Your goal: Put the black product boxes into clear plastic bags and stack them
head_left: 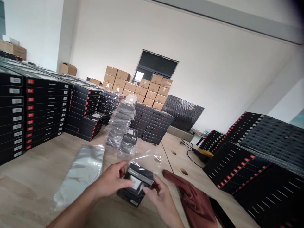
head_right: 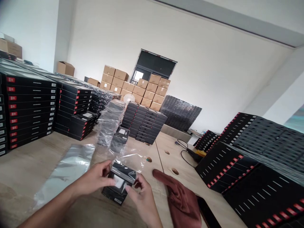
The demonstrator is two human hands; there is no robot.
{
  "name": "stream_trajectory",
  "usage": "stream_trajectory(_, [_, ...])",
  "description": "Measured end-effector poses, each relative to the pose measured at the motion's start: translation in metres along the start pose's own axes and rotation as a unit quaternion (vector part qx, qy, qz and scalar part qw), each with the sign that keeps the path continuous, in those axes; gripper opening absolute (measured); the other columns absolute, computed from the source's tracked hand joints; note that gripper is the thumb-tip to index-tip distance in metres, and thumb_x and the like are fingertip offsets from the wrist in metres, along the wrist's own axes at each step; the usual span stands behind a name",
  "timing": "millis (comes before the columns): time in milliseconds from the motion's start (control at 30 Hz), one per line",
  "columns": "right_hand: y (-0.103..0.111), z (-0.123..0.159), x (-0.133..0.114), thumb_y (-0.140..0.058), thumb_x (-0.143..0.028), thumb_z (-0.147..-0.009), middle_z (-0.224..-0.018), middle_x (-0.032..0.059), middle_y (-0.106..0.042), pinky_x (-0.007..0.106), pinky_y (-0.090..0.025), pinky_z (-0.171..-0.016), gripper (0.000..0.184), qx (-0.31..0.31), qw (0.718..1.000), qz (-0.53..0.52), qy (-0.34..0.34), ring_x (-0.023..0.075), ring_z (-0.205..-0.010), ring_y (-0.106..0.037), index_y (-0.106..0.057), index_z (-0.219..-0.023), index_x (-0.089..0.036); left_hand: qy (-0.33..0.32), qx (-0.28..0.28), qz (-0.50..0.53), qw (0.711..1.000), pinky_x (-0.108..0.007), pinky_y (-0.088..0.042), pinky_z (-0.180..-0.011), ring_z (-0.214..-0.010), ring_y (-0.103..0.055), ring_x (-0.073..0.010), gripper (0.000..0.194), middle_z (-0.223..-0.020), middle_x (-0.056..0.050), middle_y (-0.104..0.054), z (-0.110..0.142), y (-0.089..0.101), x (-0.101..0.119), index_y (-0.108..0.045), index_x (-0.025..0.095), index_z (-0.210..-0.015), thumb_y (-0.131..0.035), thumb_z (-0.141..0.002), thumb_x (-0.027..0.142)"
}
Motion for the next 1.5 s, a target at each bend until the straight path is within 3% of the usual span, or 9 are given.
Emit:
stream_trajectory(133, [-0.011,0.001,0.008,-0.071,-0.029,-0.071,-0.106,0.0065,-0.068,0.037,-0.045,-0.087,0.043,-0.026,0.999,-0.011,-0.019,0.0240,-0.093,-0.060,-0.062,-0.112,-0.019,0.016,0.010,0.052,0.998,-0.020,-0.030,-0.055,-0.058,-0.040,-0.0087,0.019,-0.061,0.007,-0.045,-0.005,-0.002,-0.004,-0.060,0.015,-0.077,-0.068,-0.065,0.027])
stream_trajectory(333, [-0.022,0.006,0.014,-0.082,-0.024,-0.056,-0.114,0.0071,-0.066,0.044,-0.041,-0.096,0.065,-0.092,0.994,-0.057,-0.025,0.0293,-0.107,-0.058,-0.059,-0.116,-0.019,0.082,-0.076,-0.022,0.994,-0.023,-0.039,-0.062,-0.066,-0.053,-0.0154,0.029,-0.068,0.003,-0.060,-0.004,-0.019,-0.045,-0.064,0.014,-0.076,-0.074,-0.049,0.018])
stream_trajectory(500, [-0.004,0.002,0.000,-0.067,-0.034,-0.077,-0.114,0.0084,-0.065,0.041,-0.041,-0.096,0.042,-0.010,0.998,-0.066,0.015,0.0259,-0.107,-0.057,-0.059,-0.116,-0.021,0.085,-0.078,-0.084,0.990,-0.025,-0.041,-0.066,-0.073,-0.057,-0.0190,0.028,-0.077,0.000,-0.065,-0.001,-0.018,-0.044,-0.066,0.016,-0.077,-0.073,-0.050,0.019])
stream_trajectory(633, [-0.003,-0.004,0.003,-0.070,-0.035,-0.074,-0.104,0.0080,-0.070,0.038,-0.046,-0.089,0.035,0.034,0.995,-0.098,0.004,0.0248,-0.096,-0.062,-0.065,-0.105,-0.019,0.052,-0.029,-0.118,0.991,-0.025,-0.040,-0.066,-0.079,-0.057,-0.0194,0.034,-0.085,-0.001,-0.065,-0.001,-0.017,-0.034,-0.065,0.017,-0.083,-0.074,-0.051,0.024])
stream_trajectory(900, [0.050,0.002,0.047,-0.074,-0.043,-0.065,-0.080,0.0039,-0.075,0.035,-0.055,-0.070,0.034,0.291,0.889,-0.332,-0.118,0.0249,-0.077,-0.069,-0.069,-0.085,-0.016,0.158,-0.219,0.022,0.963,-0.024,-0.039,-0.051,-0.057,-0.056,-0.0159,0.053,-0.066,0.000,-0.064,0.010,-0.047,-0.049,-0.064,0.013,-0.095,-0.078,-0.046,0.028])
stream_trajectory(1067, [0.036,-0.001,0.049,-0.075,-0.038,-0.066,-0.083,0.0037,-0.075,0.033,-0.055,-0.064,0.029,0.226,0.907,-0.325,-0.143,0.0246,-0.077,-0.069,-0.069,-0.084,-0.017,0.100,-0.079,0.169,0.977,-0.025,-0.046,-0.064,-0.076,-0.059,-0.0152,0.082,-0.104,-0.007,-0.063,0.003,-0.036,-0.028,-0.041,0.019,-0.134,-0.072,-0.063,0.044])
stream_trajectory(1200, [0.030,-0.001,0.045,-0.075,-0.040,-0.066,-0.081,0.0043,-0.075,0.032,-0.055,-0.062,0.031,0.242,0.902,-0.326,-0.148,0.0240,-0.075,-0.069,-0.069,-0.084,-0.016,0.162,-0.170,0.172,0.957,-0.024,-0.041,-0.049,-0.051,-0.053,-0.0134,0.056,-0.060,0.000,-0.061,0.005,-0.055,-0.035,-0.067,0.012,-0.094,-0.081,-0.047,0.038])
stream_trajectory(1333, [0.041,0.003,0.043,-0.077,-0.040,-0.062,-0.077,0.0054,-0.075,0.034,-0.056,-0.062,0.035,0.280,0.890,-0.319,-0.165,0.0260,-0.073,-0.070,-0.069,-0.085,-0.015,0.164,-0.278,0.138,0.937,-0.022,-0.040,-0.050,-0.056,-0.054,-0.0127,0.039,-0.066,0.000,-0.064,0.015,-0.059,-0.036,-0.067,0.015,-0.074,-0.083,-0.046,0.037])
stream_trajectory(1500, [0.028,-0.001,0.040,-0.075,-0.042,-0.066,-0.081,0.0054,-0.075,0.035,-0.056,-0.065,0.033,0.226,0.909,-0.315,-0.155,0.0261,-0.075,-0.070,-0.069,-0.084,-0.015,0.097,-0.141,0.230,0.958,-0.022,-0.045,-0.064,-0.082,-0.059,-0.0156,0.075,-0.105,-0.004,-0.062,0.008,-0.054,-0.021,-0.051,0.021,-0.124,-0.080,-0.055,0.029])
Point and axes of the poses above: each hand's wrist, its own z-axis away from the middle knuckle, its own y-axis out of the back of the hand, x = y × z, the point moved 6 cm from there along -z, towards the middle knuckle
